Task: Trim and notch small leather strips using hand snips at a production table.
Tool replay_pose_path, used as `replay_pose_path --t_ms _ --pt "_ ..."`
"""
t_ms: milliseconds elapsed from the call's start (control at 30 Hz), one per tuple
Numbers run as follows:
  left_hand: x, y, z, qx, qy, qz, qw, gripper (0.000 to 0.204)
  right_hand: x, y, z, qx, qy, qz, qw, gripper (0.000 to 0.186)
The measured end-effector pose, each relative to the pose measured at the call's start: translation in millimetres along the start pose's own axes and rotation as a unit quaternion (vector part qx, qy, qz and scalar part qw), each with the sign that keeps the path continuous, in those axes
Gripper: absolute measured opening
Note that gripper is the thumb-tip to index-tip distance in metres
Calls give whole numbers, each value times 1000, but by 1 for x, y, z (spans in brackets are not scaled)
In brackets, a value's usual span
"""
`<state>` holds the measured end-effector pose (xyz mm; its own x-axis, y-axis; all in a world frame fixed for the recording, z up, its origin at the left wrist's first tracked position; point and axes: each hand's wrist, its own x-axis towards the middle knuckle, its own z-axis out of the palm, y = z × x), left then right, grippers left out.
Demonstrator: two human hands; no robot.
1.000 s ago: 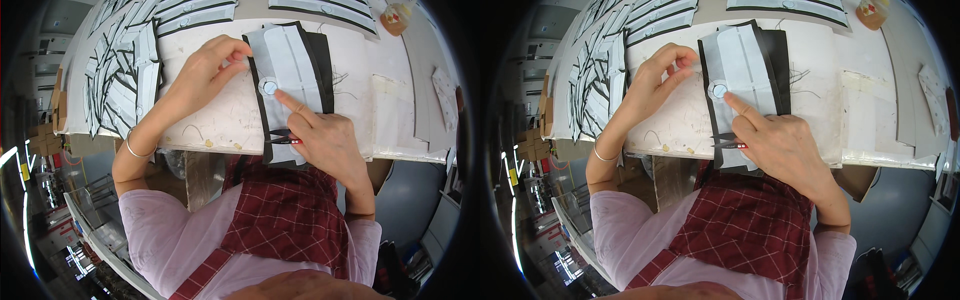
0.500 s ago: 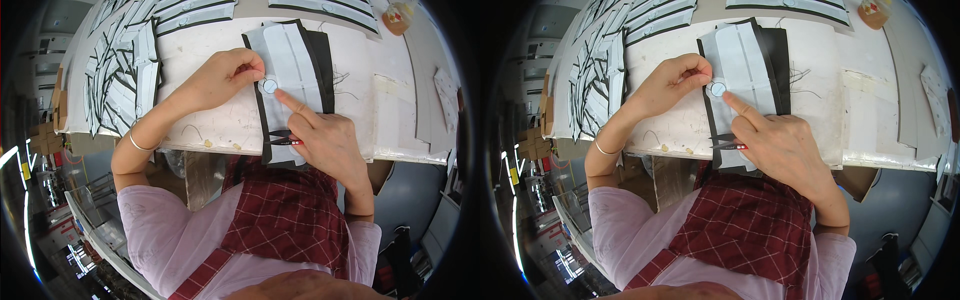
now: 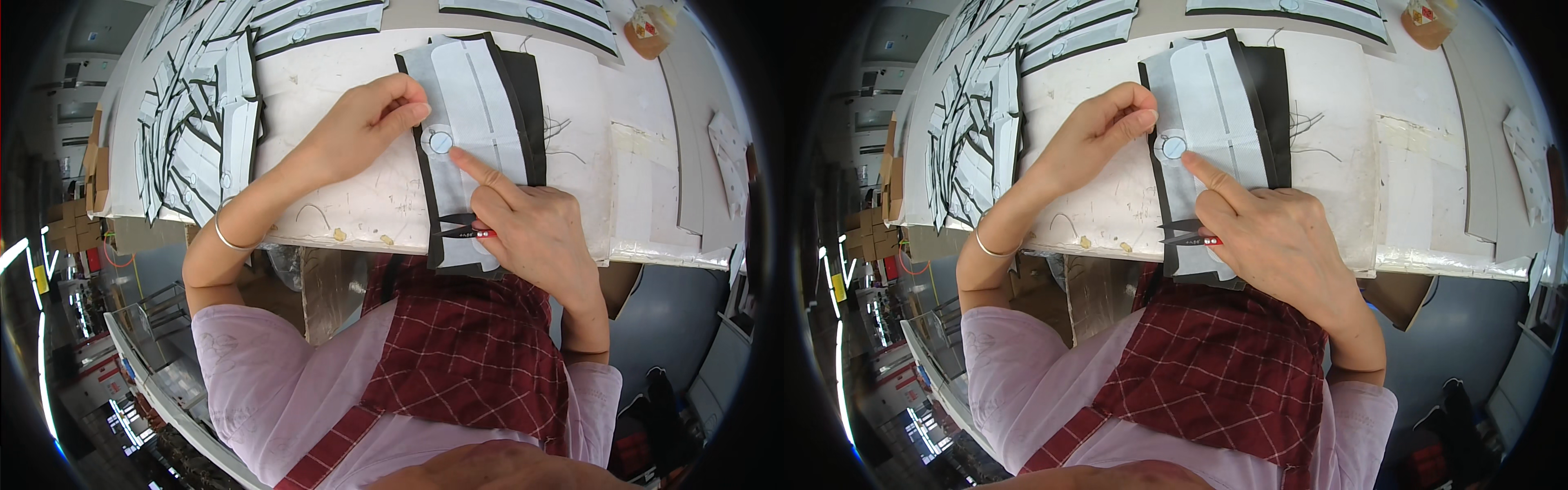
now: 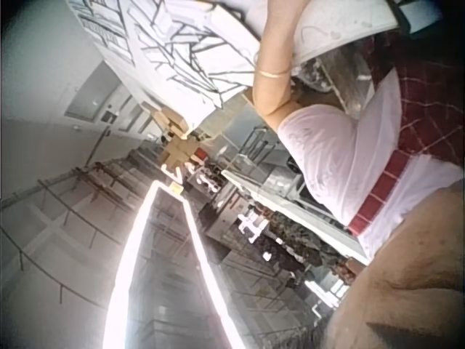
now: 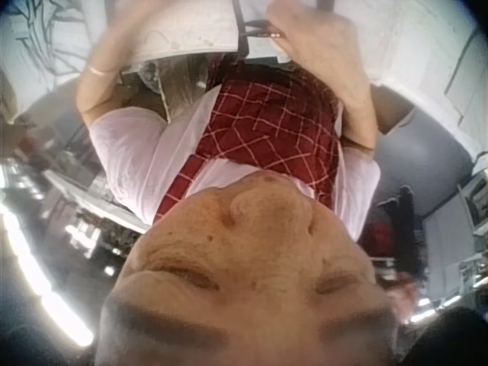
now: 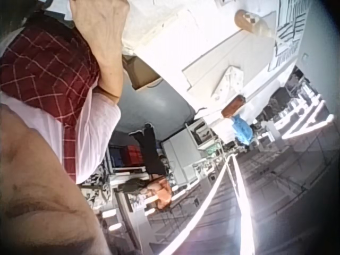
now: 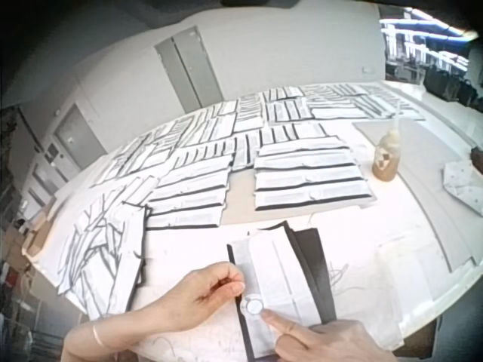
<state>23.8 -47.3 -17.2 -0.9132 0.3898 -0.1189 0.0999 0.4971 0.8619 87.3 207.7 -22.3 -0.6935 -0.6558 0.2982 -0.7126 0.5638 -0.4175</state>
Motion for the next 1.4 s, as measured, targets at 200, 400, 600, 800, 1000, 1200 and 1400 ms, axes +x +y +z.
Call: replay_pose_path --t_ms 200,400,600,800,1000,1200,1400 --pt "-3 8 8 117 -2 80 990 10 0 0 0 2 1 4 1000 22" --pt "-3 7 3 8 10 27 1000 11 0 0 2 6 11 5 1000 23" --pt "2 0 -3 57 -25 29 998 14 0 -1 2 11 13 9 1000 26" --pt "3 6 -2 -75 24 -25 997 14 0 1 0 6 1 -2 1000 23" --pt "-1 5 -5 66 -11 -5 998 12 0 1 0 3 -2 -4 1000 24" --pt "-23 2 -45 276 19 -89 957 17 1 1 -1 -1 -8 -1 1000 25" --pt "-15 2 -22 208 21 202 957 17 2 0 -1 1 -5 -1 1000 27"
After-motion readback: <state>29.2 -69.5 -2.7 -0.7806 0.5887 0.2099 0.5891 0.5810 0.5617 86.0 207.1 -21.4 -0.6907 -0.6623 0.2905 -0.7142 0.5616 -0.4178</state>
